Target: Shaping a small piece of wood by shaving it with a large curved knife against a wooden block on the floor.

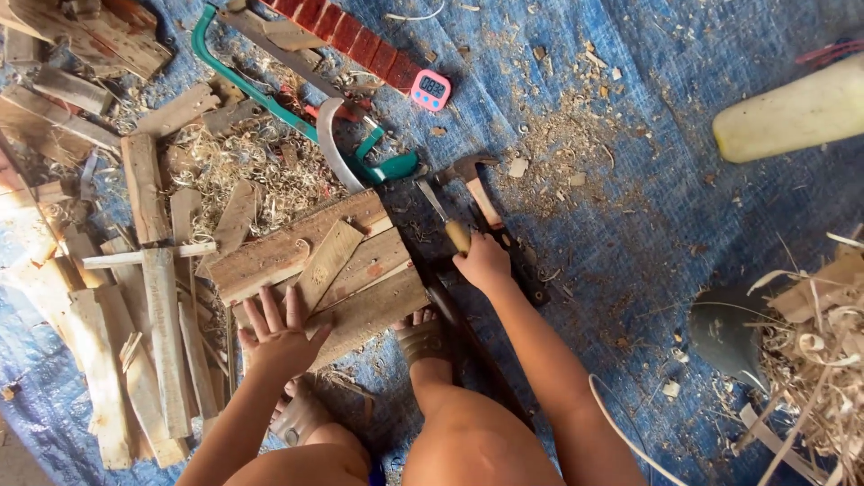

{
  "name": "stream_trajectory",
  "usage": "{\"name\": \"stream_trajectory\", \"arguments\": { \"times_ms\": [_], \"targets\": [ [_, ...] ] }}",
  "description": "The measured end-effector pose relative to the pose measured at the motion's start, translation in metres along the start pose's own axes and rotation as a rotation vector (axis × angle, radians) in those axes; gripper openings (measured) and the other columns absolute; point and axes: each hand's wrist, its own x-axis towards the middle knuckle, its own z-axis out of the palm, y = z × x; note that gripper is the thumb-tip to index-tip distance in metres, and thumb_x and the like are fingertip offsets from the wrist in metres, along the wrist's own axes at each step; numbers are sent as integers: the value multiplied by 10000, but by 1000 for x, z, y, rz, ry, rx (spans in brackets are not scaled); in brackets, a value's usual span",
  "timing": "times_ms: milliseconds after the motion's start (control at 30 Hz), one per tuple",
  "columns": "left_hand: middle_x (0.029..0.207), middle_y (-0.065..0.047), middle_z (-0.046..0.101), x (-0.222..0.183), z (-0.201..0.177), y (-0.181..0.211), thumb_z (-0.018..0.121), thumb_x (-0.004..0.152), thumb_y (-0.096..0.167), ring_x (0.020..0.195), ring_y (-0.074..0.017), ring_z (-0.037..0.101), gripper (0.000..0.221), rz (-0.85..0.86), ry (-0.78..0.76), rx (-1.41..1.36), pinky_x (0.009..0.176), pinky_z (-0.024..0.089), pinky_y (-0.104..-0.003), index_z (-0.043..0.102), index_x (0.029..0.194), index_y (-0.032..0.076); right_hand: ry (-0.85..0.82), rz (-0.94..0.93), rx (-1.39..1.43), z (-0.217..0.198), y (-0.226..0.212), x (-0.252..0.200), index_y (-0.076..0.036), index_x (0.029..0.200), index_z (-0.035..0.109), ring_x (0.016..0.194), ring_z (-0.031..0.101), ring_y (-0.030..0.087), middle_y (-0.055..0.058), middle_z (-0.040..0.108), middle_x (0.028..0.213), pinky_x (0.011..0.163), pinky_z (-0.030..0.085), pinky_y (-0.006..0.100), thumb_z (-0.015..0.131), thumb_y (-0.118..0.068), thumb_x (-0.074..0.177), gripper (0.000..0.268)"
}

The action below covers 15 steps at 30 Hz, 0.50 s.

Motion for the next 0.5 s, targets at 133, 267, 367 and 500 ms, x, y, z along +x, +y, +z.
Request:
{"name": "stream_trajectory", "arguments": {
  "times_ms": [133, 267, 367, 500],
  "targets": [
    [1694, -199, -196, 4, 1, 1, 223, 867, 891, 1530, -456, -231, 1059, -2, 6, 41, 1165, 72, -716, -177, 1634, 277, 25, 7, 36, -5, 23, -14, -9, 1342, 587, 1086, 695, 333, 193, 630, 1175, 874, 595, 465, 613, -309, 950, 494],
    [1688, -209, -223, -2, -6, 2, 237, 869, 874, 1525, -469, -240, 1074, -14, -26, 80, 1172, 95, -701, -198, 1629, 252, 85, -94, 552, 12, 26, -26, 50, 1368, 556, 1160, 658, 399, 266, 621, 1256, 948, 582, 472, 682, -166, 954, 484],
    [1684, -215, -224, -4, -12, 5, 241, 874, 862, 1520, -476, -244, 1073, -10, -31, 56, 1170, 93, -705, -206, 1628, 244, 188, -97, 602, 15, 33, -23, 46, 1300, 609, 1072, 701, 368, 258, 672, 1195, 872, 614, 447, 692, -179, 967, 410],
    [1690, -209, -201, -2, -9, 1, 233, 873, 871, 1523, -464, -234, 1065, -1, -15, 19, 1164, 85, -716, -188, 1633, 255, 219, 40, 144, 0, 52, -24, 23, 1314, 610, 987, 726, 315, 232, 638, 1235, 756, 646, 422, 557, -239, 1058, 370]
  ]
}}
